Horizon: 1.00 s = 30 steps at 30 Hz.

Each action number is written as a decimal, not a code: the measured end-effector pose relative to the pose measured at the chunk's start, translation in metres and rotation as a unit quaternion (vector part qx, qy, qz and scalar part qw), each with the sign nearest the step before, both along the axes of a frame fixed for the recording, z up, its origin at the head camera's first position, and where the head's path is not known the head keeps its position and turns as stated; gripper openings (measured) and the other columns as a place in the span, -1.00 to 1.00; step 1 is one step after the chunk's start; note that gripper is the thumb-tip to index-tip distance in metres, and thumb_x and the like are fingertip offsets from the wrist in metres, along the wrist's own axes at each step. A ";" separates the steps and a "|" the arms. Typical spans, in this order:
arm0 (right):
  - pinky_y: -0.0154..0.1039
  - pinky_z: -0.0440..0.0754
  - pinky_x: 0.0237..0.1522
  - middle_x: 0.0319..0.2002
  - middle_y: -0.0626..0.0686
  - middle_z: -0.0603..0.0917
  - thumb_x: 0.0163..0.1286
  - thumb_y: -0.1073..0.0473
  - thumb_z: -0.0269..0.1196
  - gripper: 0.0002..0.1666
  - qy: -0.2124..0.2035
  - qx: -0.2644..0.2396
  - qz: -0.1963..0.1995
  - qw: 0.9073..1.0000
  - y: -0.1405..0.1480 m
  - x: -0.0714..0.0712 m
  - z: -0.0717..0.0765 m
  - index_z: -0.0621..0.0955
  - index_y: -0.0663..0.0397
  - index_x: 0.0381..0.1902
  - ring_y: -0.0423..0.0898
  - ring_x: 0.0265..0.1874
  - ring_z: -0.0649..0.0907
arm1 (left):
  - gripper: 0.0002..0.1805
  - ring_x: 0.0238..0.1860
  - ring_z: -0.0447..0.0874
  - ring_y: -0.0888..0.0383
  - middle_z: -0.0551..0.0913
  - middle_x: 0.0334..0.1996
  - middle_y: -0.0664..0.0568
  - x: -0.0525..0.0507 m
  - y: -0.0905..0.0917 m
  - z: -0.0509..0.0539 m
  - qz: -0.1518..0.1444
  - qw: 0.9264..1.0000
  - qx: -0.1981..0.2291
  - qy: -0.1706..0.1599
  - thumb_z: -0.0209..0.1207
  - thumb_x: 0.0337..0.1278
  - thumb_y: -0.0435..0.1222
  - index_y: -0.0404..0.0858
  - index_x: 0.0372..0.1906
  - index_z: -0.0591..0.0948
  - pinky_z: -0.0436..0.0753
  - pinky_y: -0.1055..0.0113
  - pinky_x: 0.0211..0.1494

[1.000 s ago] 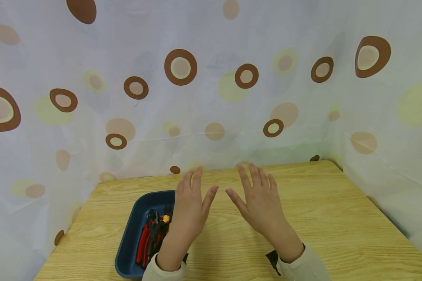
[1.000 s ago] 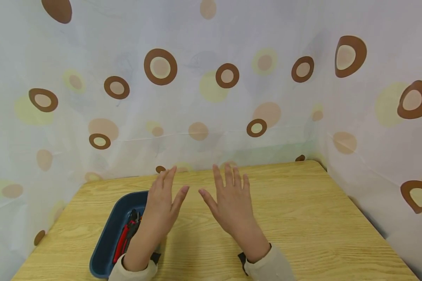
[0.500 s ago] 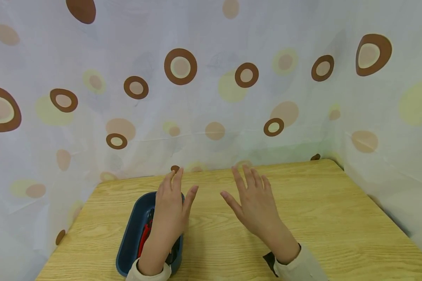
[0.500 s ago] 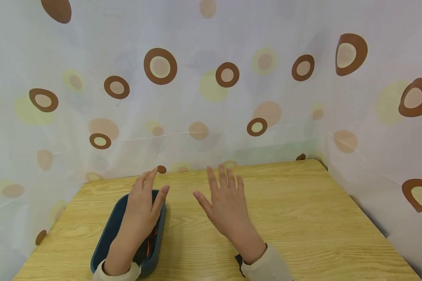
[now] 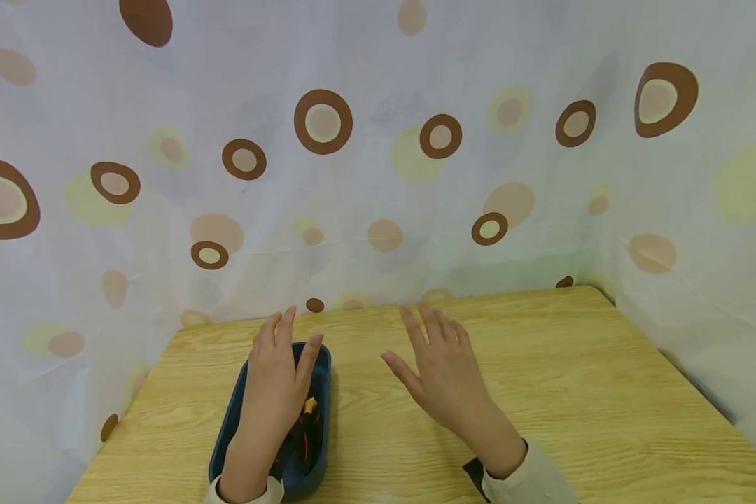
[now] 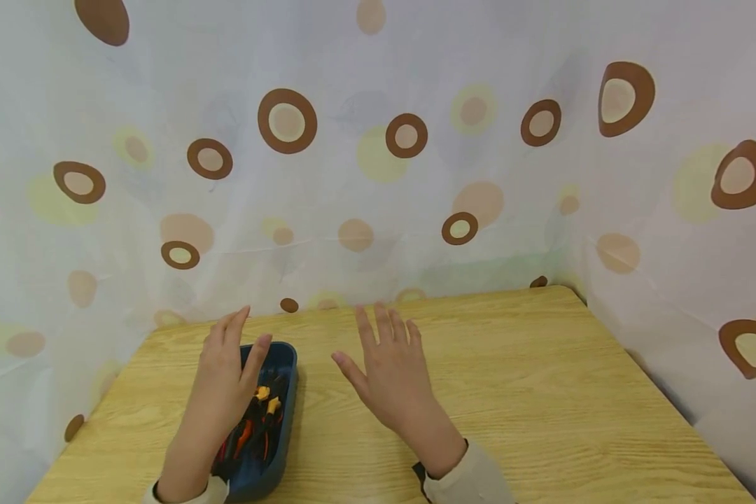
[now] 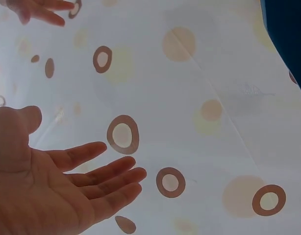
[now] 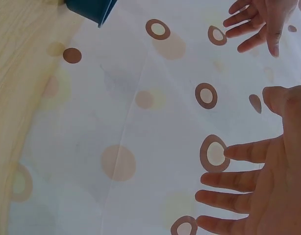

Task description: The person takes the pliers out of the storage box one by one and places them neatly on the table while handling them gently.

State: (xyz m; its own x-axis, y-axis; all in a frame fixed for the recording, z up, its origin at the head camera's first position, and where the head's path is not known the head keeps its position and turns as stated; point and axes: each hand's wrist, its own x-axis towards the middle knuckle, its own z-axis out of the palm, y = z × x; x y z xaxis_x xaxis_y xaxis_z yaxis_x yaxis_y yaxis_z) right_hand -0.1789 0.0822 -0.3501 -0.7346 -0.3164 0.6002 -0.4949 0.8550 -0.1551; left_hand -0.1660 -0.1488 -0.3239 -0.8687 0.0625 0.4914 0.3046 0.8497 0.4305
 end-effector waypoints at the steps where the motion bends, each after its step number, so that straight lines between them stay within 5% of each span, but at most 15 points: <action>1: 0.25 0.32 0.21 0.30 0.31 0.34 0.46 -0.32 -0.06 -0.17 0.002 0.000 0.002 1.000 -0.001 0.000 -0.001 0.28 0.16 0.41 0.28 0.26 0.38 | -0.32 0.32 0.20 -0.31 0.23 0.31 -0.37 0.001 -0.002 0.000 0.001 1.000 0.001 -0.004 -0.08 0.44 0.02 -0.35 0.43 0.19 0.26 -0.24 0.28; 16: 0.21 0.33 0.22 0.26 0.29 0.38 0.46 -0.31 -0.04 -0.19 0.001 0.003 0.028 1.000 -0.016 0.002 -0.007 0.30 0.16 0.41 0.26 0.22 0.40 | -0.31 0.26 0.23 -0.32 0.27 0.25 -0.39 0.005 -0.037 0.008 0.022 0.999 -0.005 -0.043 -0.12 0.47 0.01 -0.40 0.43 0.15 0.28 -0.21 0.27; 30: 0.19 0.37 0.19 0.27 0.27 0.37 0.46 -0.30 -0.05 -0.19 -0.001 0.010 0.040 0.999 -0.022 0.000 -0.014 0.29 0.14 0.42 0.24 0.21 0.42 | -0.21 0.25 0.19 -0.41 0.26 0.22 -0.49 0.005 -0.072 0.006 0.079 0.992 -0.037 -0.093 -0.25 0.47 0.12 -0.49 0.42 0.11 0.27 -0.27 0.23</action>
